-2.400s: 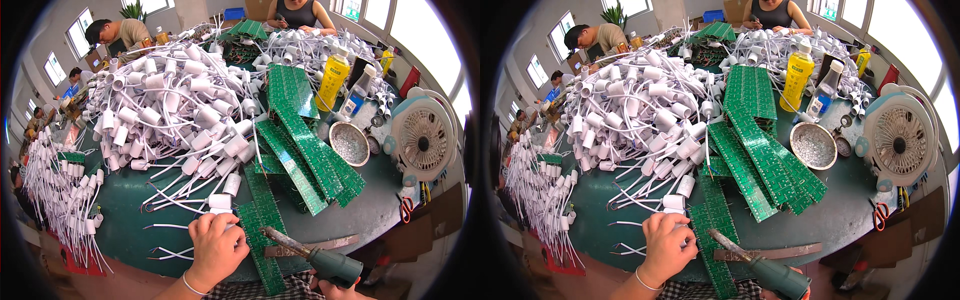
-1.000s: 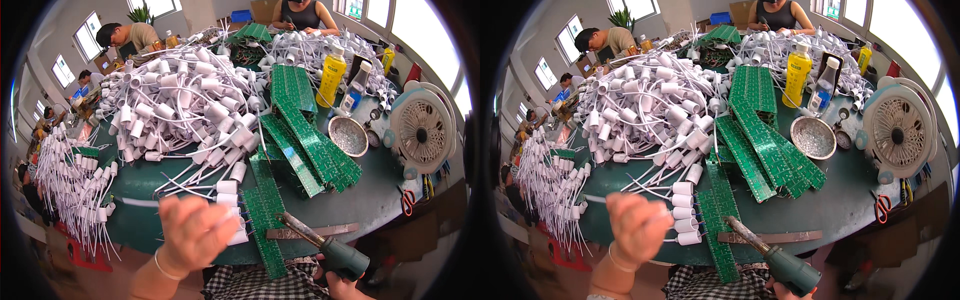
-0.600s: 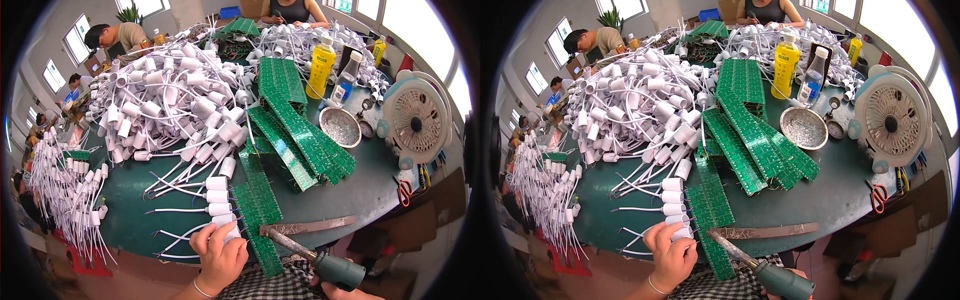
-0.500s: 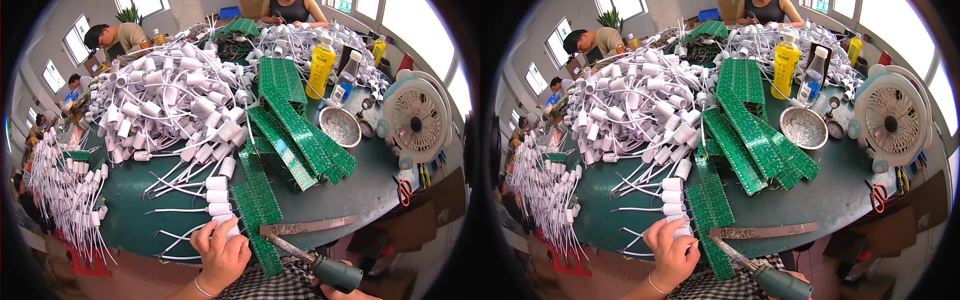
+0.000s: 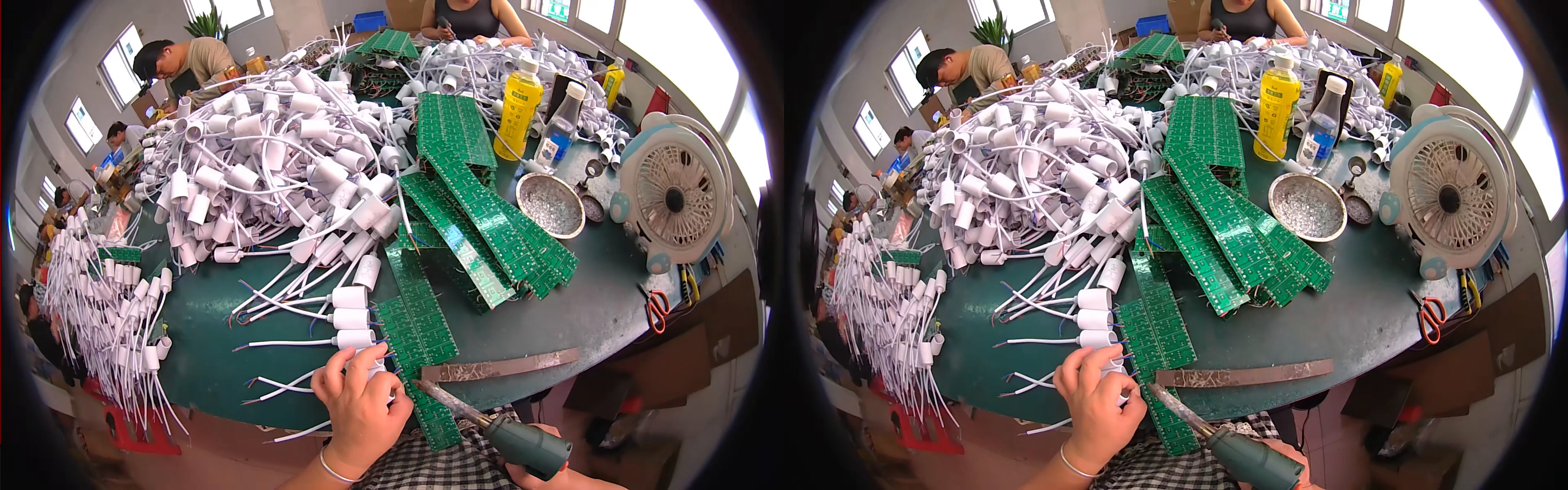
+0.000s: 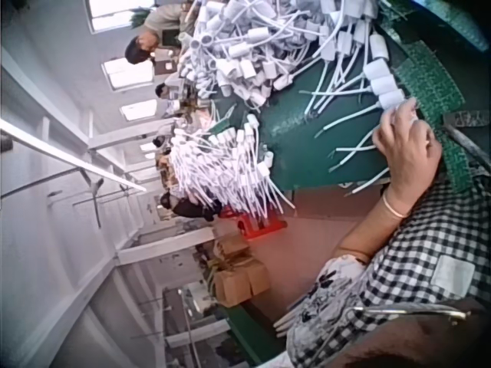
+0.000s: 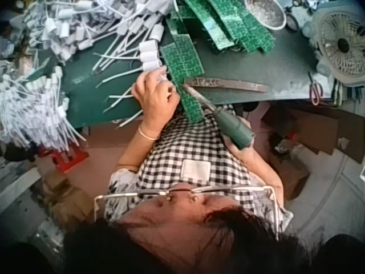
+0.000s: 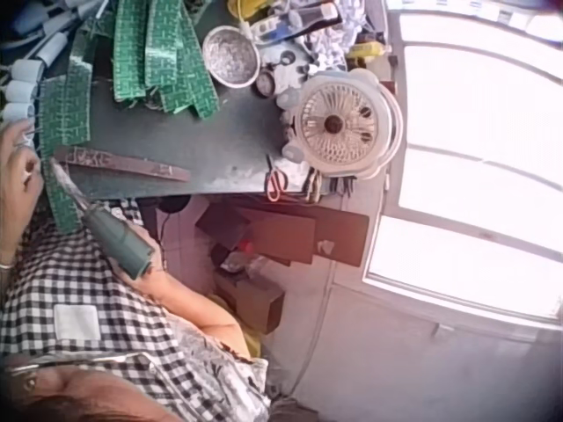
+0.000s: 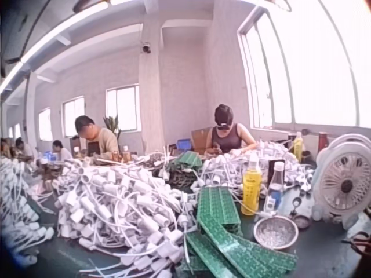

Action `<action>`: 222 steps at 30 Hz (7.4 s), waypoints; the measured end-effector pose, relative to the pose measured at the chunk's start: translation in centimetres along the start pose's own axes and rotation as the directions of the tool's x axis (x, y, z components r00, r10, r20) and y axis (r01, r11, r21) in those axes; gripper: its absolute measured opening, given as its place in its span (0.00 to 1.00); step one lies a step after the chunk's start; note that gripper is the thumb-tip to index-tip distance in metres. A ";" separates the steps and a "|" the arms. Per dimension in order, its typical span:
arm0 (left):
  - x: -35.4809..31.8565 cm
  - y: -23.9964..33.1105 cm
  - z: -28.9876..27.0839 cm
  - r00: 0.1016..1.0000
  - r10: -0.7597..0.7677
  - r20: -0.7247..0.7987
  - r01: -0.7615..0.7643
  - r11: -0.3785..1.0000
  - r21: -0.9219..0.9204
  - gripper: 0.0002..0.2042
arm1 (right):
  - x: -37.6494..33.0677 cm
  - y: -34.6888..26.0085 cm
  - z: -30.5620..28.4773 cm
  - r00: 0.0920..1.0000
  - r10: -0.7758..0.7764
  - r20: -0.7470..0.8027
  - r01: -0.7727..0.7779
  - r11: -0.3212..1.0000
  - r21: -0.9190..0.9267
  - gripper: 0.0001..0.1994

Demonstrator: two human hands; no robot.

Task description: The person solders wires from light bulb housings onto circuit boards at an industrial workstation using a soldering iron.

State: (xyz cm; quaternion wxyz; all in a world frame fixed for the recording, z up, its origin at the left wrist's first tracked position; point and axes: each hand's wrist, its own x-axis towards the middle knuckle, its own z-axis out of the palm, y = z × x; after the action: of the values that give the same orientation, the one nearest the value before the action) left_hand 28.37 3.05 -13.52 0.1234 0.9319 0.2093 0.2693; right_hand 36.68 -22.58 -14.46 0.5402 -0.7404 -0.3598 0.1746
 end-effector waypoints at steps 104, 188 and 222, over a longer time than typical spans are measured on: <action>-0.2 -1.8 -4.4 0.888 0.443 0.121 -0.459 0.846 0.273 0.09 | -0.3 1.4 -1.0 0.971 0.238 0.031 -0.235 0.915 0.329 0.16; -0.7 0.3 -1.3 0.982 0.030 0.184 -0.015 0.997 -0.082 0.05 | -0.2 -0.8 -1.4 0.993 -0.011 0.116 0.021 0.996 -0.087 0.21; -0.6 0.1 -1.4 0.978 0.055 0.203 -0.036 0.994 -0.099 0.05 | -1.2 0.0 -1.3 0.999 -0.039 0.011 0.040 0.998 -0.050 0.19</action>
State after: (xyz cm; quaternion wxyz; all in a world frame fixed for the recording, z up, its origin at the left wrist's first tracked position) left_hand 27.20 2.86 -12.59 0.1821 0.9524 0.1612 0.1840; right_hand 36.68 -24.32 -14.18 0.5232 -0.7455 -0.3812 0.1586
